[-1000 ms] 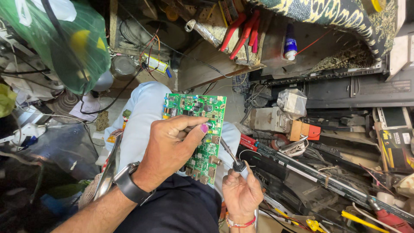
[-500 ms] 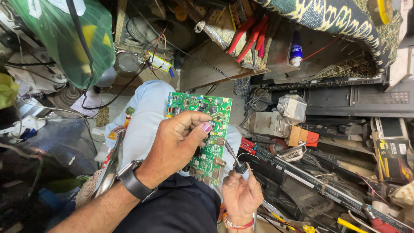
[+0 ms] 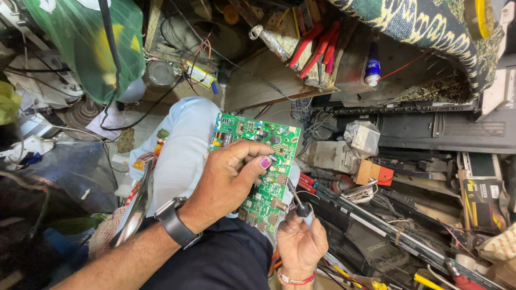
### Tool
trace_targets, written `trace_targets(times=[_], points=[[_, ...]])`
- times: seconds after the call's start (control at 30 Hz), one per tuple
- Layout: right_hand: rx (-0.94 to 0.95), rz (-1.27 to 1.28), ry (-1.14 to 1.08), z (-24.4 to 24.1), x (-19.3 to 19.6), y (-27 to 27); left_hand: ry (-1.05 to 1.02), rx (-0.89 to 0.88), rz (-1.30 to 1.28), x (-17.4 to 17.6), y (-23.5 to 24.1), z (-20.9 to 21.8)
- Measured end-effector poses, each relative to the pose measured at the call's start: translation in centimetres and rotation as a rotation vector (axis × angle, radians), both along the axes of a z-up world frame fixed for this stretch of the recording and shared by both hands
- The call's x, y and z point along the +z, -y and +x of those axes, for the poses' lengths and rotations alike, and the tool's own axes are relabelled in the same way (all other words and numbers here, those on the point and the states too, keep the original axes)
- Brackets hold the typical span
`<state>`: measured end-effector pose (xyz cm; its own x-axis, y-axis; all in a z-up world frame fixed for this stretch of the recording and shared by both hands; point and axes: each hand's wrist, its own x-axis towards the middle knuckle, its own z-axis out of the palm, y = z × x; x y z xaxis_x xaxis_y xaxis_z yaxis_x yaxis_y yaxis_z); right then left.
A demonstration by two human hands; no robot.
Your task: The person sits cross-legged and works on a green circuit board. They use pliers to remove a small component, then use a soldering iron to apply solder to several points on the board. The person flips the board over to inspect both sides during the process.
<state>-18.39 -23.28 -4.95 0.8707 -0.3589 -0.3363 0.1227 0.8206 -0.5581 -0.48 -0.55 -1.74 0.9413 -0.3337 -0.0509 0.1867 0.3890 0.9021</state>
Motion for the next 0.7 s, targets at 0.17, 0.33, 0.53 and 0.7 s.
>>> trace_targets(times=[0.17,0.33,0.53,0.7], points=[[0.021,0.013,0.007,-0.14,-0.48,0.35,0.006,-0.008,0.005,0.14,0.00,0.05],[0.028,0.021,0.014,-0.14,-0.67,0.55,0.068,0.004,0.018,0.27,-0.12,0.15],[0.016,0.005,-0.009,-0.31,-0.79,0.72,0.054,0.024,0.026,0.49,-0.10,0.17],[0.020,-0.028,-0.004,-0.31,-0.74,0.71,0.026,-0.001,0.008,0.41,-0.28,0.21]])
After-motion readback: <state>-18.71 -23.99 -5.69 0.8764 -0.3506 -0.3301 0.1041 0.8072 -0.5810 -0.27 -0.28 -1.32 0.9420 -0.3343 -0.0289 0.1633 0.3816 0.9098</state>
